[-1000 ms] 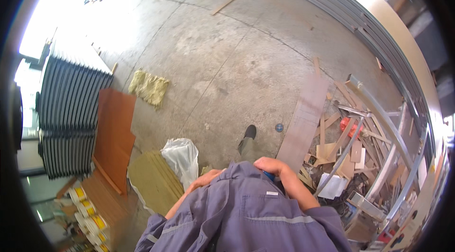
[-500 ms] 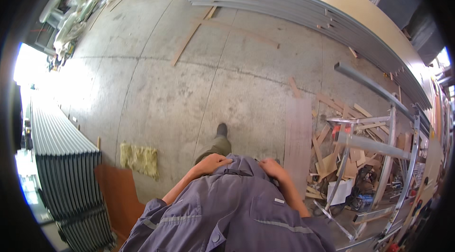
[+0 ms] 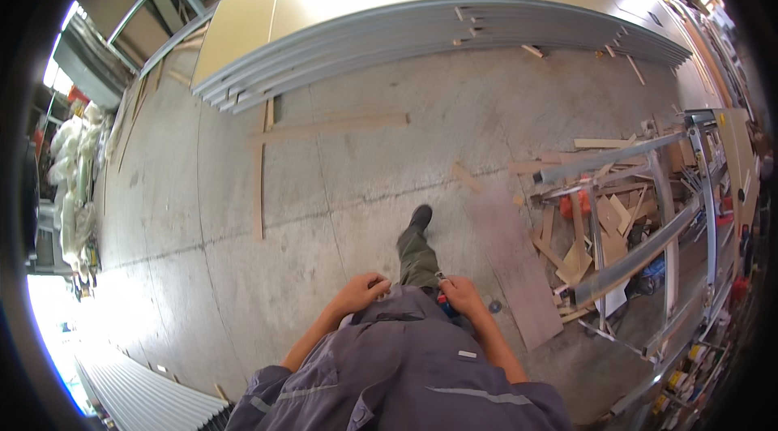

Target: The person measures and aligns metal frame components and a large panel using a tape measure, then secures them with a cordless drill and rubber mallet. The person repeatedly checks dimensions and adjusts the frame and panel to ensure proper fit.

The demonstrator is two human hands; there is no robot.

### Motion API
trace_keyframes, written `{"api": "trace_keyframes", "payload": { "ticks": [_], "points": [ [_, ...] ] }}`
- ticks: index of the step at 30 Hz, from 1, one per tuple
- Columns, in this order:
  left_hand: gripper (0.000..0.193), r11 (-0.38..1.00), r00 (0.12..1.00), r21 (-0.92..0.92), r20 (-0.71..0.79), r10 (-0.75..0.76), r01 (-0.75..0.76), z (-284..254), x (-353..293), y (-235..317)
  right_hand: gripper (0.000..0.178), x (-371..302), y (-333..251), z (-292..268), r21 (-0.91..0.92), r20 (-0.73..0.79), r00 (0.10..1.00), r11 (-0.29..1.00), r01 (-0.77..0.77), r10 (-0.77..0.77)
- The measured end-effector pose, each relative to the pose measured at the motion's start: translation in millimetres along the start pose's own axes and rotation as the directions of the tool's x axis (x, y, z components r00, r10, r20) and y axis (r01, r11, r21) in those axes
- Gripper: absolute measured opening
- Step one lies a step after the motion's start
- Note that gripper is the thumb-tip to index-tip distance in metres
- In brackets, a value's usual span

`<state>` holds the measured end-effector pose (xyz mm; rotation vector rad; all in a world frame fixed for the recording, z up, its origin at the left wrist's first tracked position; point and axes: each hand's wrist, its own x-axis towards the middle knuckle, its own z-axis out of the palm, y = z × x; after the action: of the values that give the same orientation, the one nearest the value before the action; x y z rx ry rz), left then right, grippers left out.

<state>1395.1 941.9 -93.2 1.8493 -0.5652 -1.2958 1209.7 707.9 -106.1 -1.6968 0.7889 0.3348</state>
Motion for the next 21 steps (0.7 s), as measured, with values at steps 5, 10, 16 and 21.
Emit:
{"api": "trace_keyframes", "payload": {
  "ticks": [5,10,16,21],
  "points": [
    [0.054,0.941,0.993,-0.324,0.097,-0.067,0.095,-68.0,86.2,75.4,0.031,113.3,-104.1,-53.1,0.113,0.000,0.979,0.973,0.201,-0.203],
    [0.088,0.782,0.961,-0.619,0.166,0.220,-0.072,-119.8,200.4,187.8,0.021,199.8,-224.5,-131.0,0.064,-0.010,0.904,0.902,0.427,-0.428],
    [0.103,0.769,0.861,-0.639,0.404,0.308,0.025,-147.9,333.2,293.8,0.019,284.9,-280.3,-222.8,0.264,-0.144,0.850,0.808,0.526,-0.506],
    [0.097,0.850,0.817,-0.515,0.533,0.218,0.110,-146.9,462.7,373.0,0.021,362.1,-271.6,-307.9,0.445,-0.314,0.892,0.780,0.440,-0.324]
  ]
}}
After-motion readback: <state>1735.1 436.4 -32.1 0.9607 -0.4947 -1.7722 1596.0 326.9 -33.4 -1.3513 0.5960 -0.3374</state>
